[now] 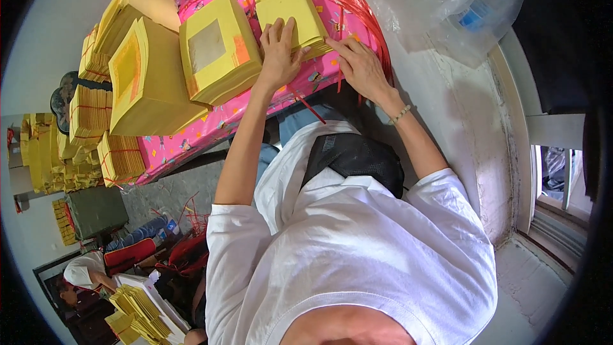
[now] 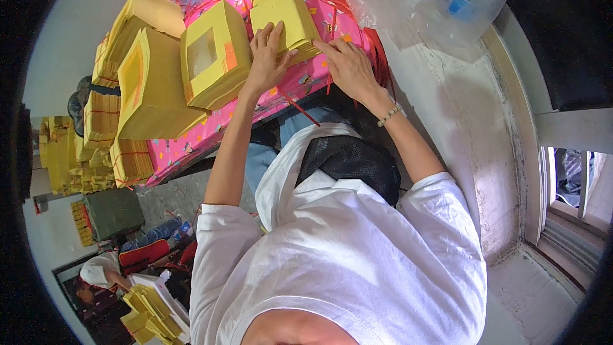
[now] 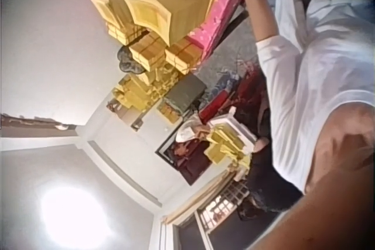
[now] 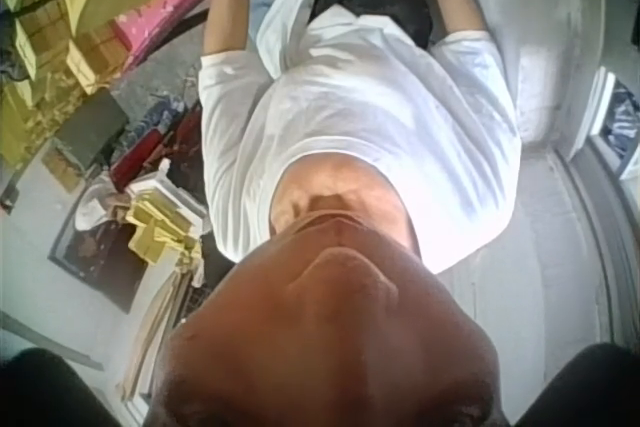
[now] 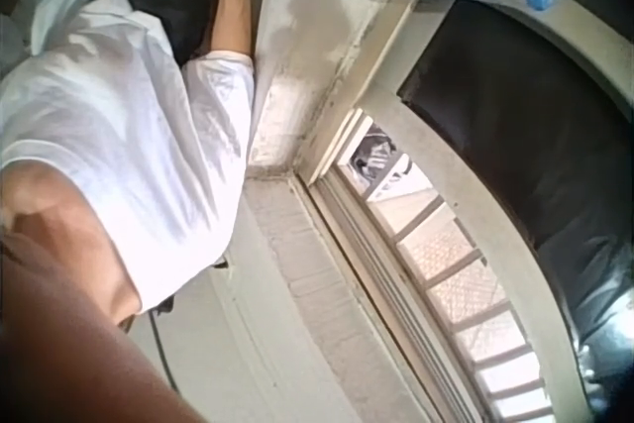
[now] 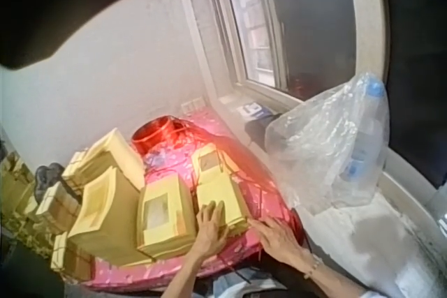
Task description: Arranging and stacking yellow Joss paper sheets on a work table.
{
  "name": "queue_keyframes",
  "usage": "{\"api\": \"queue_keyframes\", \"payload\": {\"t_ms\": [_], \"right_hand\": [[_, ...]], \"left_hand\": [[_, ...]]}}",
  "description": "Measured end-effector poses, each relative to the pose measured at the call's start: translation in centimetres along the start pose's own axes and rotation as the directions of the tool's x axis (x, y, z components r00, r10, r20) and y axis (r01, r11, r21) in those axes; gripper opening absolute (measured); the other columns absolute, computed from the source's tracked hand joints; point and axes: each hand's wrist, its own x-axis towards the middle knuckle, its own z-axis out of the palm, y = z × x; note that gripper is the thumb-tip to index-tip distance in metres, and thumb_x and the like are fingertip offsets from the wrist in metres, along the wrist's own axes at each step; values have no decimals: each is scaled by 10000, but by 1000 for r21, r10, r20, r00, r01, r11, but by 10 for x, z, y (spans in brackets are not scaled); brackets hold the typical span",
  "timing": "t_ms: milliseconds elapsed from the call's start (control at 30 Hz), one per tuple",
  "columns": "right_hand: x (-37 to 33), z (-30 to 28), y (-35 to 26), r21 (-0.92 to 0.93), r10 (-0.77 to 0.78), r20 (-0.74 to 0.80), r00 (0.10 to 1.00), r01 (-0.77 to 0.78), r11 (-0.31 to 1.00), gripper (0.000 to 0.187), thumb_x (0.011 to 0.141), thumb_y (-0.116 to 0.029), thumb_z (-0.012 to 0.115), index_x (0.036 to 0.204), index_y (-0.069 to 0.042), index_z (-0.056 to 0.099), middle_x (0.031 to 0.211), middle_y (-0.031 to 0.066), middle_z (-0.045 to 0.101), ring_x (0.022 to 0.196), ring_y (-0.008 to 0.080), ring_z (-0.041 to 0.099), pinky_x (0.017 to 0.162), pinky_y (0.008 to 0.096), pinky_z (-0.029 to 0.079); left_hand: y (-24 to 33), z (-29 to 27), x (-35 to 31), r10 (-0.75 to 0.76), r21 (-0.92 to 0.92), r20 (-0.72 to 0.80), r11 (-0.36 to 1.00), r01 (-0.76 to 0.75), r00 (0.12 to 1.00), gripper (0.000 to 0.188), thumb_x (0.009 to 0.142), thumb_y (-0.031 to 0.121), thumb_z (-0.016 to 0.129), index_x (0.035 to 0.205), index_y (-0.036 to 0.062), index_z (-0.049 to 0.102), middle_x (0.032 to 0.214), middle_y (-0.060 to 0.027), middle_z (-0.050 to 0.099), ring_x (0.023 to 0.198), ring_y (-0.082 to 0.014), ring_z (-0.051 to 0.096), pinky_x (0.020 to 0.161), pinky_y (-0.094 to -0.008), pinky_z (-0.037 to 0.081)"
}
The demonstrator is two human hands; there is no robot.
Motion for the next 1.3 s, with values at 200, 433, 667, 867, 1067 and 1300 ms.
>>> {"api": "queue_keyframes", "payload": {"t_ms": [200,433,667,867,1067,1300], "right_hand": [[5,-5,-9,9,36,23,999,-36,999,467,857,-39,522,1319,-97,491,1039,141,546,961,319,558,836,404,462],[31,-21,-26,117,21,-162,987,-2,993,285,888,-91,553,1169,-69,588,1053,128,575,974,301,584,817,380,480],[98,-37,-81,251,-194,-161,968,230,940,188,881,-101,573,1052,-49,631,999,118,605,933,292,608,791,368,488],[127,-19,-97,256,-371,-16,928,363,896,167,844,-124,615,989,-43,635,961,114,614,933,282,600,804,379,482],[127,12,-105,214,-501,145,853,467,858,267,745,-172,710,967,-59,616,914,89,603,889,274,576,786,379,478],[131,18,-105,221,-476,181,861,436,872,175,764,-188,697,859,-48,652,840,67,618,835,261,586,750,377,485]], "left_hand": [[-1,-1,-1,-1,13,-19,1000,2,1000,710,799,267,688,1373,13,355,1382,-313,317,1268,-505,259,1072,-547,210],[26,-14,8,-36,139,8,990,34,999,853,640,237,778,1334,-33,362,1280,-281,412,1223,-464,347,1035,-513,278],[43,-44,-10,75,258,-134,965,-39,988,905,610,187,781,1311,-130,306,1261,-291,415,1199,-438,377,1057,-491,295],[59,-87,-58,-20,-163,-18,987,16,1000,488,686,33,708,1150,18,560,1039,-163,549,989,-336,520,855,-419,445],[22,-126,-82,-126,-94,-235,990,107,964,273,722,72,706,990,68,652,944,-103,584,904,-287,532,775,-387,450],[-27,-132,-81,-149,57,-289,983,172,946,258,744,111,715,993,77,660,1040,-81,609,952,-283,538,823,-385,451]]}}
